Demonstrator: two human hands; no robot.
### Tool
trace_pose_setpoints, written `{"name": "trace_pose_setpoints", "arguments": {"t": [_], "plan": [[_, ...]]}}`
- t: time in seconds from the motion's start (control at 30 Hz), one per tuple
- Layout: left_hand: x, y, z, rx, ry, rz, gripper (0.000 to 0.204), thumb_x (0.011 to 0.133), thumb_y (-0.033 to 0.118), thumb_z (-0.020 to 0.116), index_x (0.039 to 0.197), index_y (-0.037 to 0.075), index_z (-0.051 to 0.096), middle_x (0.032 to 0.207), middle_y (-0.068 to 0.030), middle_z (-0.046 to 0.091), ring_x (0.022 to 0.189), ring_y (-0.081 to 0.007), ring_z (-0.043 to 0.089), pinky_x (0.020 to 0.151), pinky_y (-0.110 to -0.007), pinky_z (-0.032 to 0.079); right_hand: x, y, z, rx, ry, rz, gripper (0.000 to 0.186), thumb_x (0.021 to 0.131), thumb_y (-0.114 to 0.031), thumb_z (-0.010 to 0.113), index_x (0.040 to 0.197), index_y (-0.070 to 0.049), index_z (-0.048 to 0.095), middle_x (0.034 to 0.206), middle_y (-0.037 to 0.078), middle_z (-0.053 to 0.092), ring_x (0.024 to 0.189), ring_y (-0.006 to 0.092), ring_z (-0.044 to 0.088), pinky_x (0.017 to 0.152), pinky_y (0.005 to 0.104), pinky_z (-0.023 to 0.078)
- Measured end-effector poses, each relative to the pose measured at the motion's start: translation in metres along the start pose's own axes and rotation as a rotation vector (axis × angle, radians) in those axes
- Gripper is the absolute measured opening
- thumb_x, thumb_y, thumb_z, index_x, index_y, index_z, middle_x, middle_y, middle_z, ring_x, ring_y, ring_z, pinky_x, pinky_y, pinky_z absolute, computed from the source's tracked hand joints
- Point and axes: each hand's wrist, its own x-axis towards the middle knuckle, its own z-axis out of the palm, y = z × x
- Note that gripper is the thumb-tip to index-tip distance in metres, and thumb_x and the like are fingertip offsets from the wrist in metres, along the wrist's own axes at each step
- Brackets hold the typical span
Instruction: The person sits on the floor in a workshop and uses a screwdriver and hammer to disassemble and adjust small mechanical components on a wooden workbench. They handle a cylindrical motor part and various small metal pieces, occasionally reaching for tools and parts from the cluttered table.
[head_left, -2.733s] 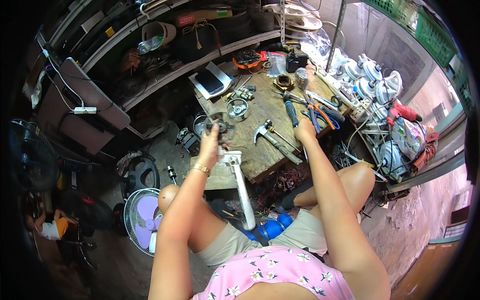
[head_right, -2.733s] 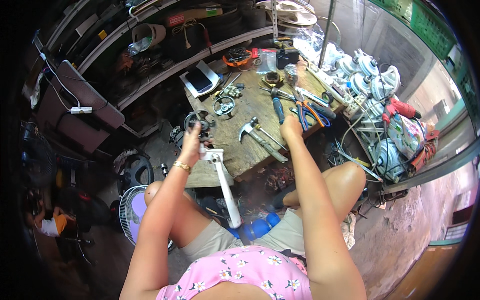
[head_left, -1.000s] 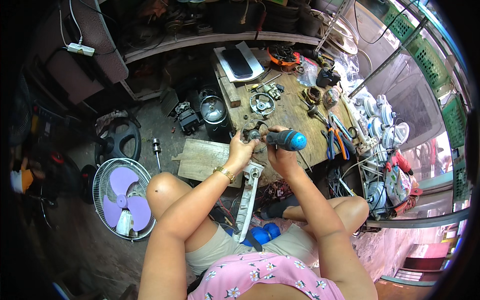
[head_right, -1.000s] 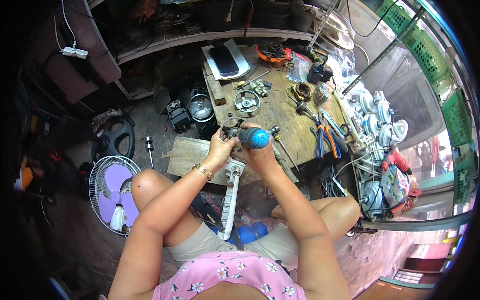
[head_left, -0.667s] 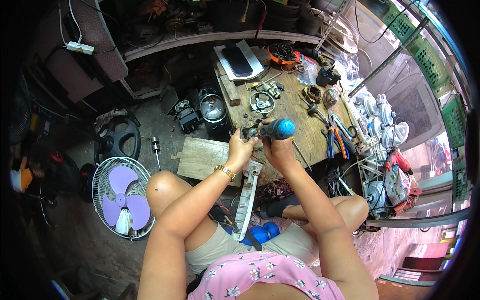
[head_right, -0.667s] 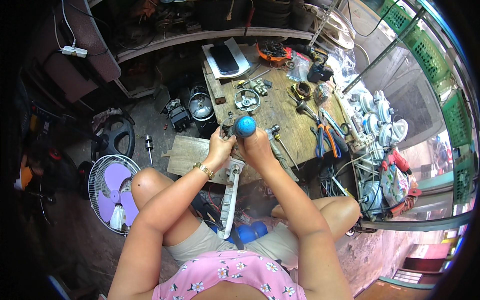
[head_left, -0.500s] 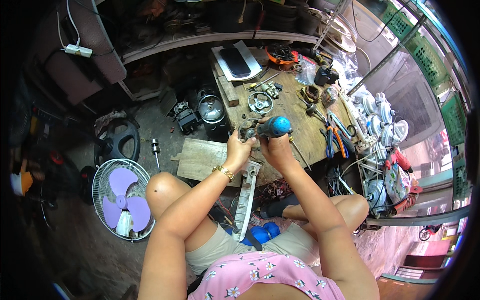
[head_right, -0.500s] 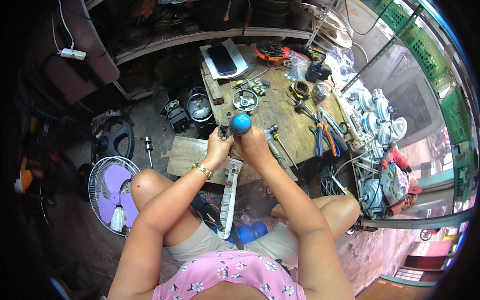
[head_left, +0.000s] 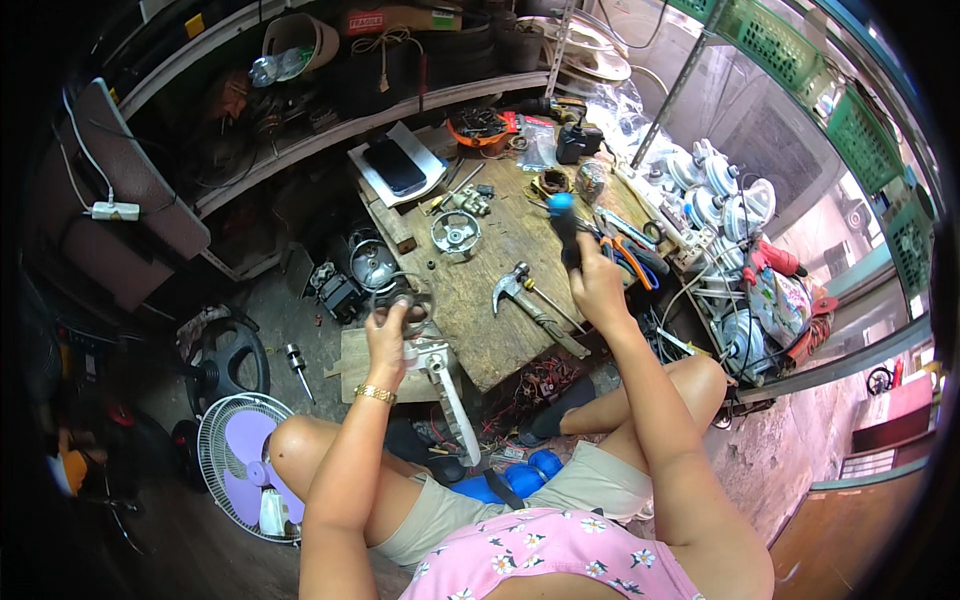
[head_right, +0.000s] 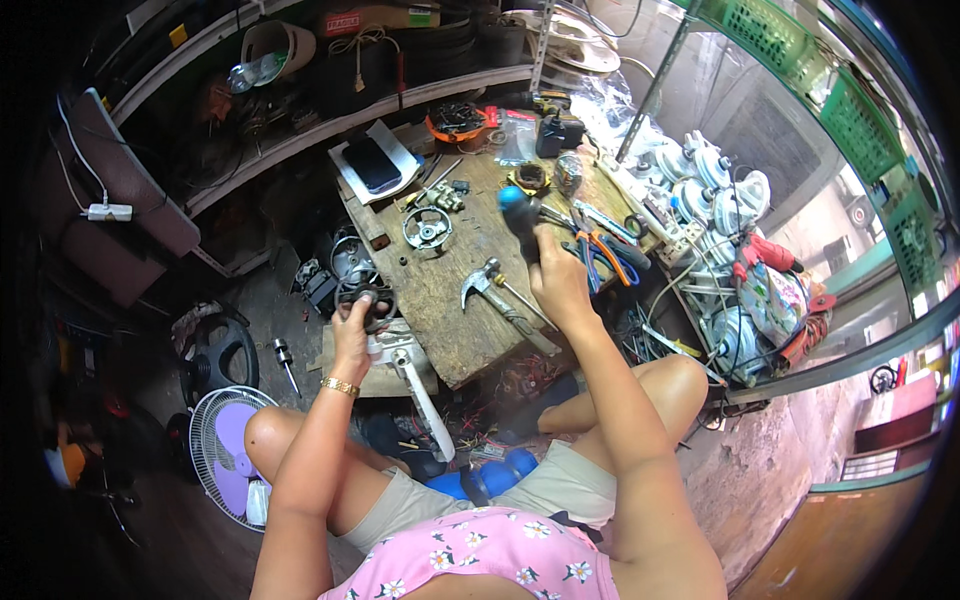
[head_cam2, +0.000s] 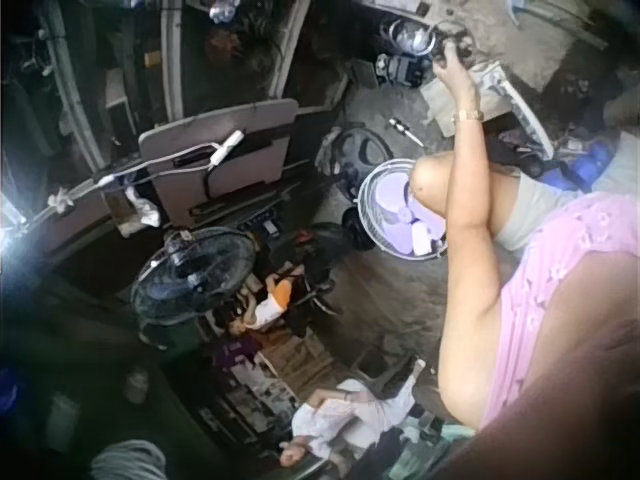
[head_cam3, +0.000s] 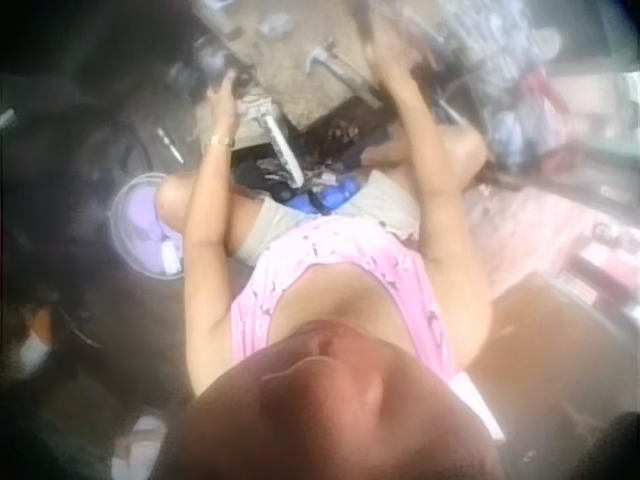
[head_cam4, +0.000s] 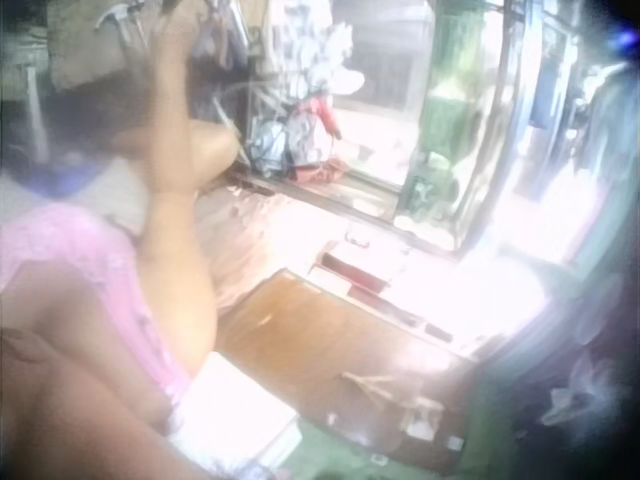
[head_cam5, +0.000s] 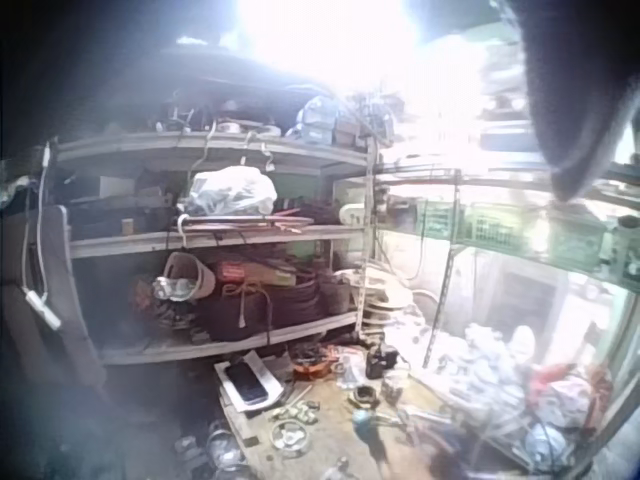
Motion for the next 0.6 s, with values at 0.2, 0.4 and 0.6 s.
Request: {"name": "trace_pose_setpoints", "arguments": {"t": [0.2,0.4,0.6], "plan": [[0.010,0.030,-0.025,0.095,0.075,0.025,0.017,0.088,0.023,0.062,0.082,0.007,0.060,0.064,-0.0016,0.058,0.049,-0.0112,0.056,0.043,-0.023,0.047,-0.014,0.046,0.034,-0.280,-0.232,-0.003,0.019,0.083,-0.012,0.054,0.101,-0.008,0.051,0.074,0.018,0.064,0.070,0.0390,0.063,0.059,0.0495,0.048],[0.022,0.072,-0.016,0.265,-0.101,0.039,0.015,0.088,0.021,0.063,0.083,0.007,0.060,0.066,-0.0009,0.058,0.053,-0.0102,0.056,0.047,-0.024,0.049,-0.007,0.064,0.047,-0.358,-0.304,0.094,0.022,0.082,-0.010,0.055,0.103,-0.006,0.052,0.074,0.018,0.065,0.070,0.0379,0.065,0.058,0.0496,0.049],[0.026,0.085,0.046,0.415,-0.528,-0.106,0.030,0.090,0.025,0.063,0.112,0.005,0.058,0.092,-0.0023,0.062,0.075,-0.0096,0.059,0.056,-0.027,0.052,-0.017,0.075,0.042,-0.335,-0.155,0.118,0.026,0.080,-0.011,0.061,0.105,-0.006,0.053,0.103,0.020,0.058,0.076,0.0369,0.064,0.061,0.0491,0.050]]}}
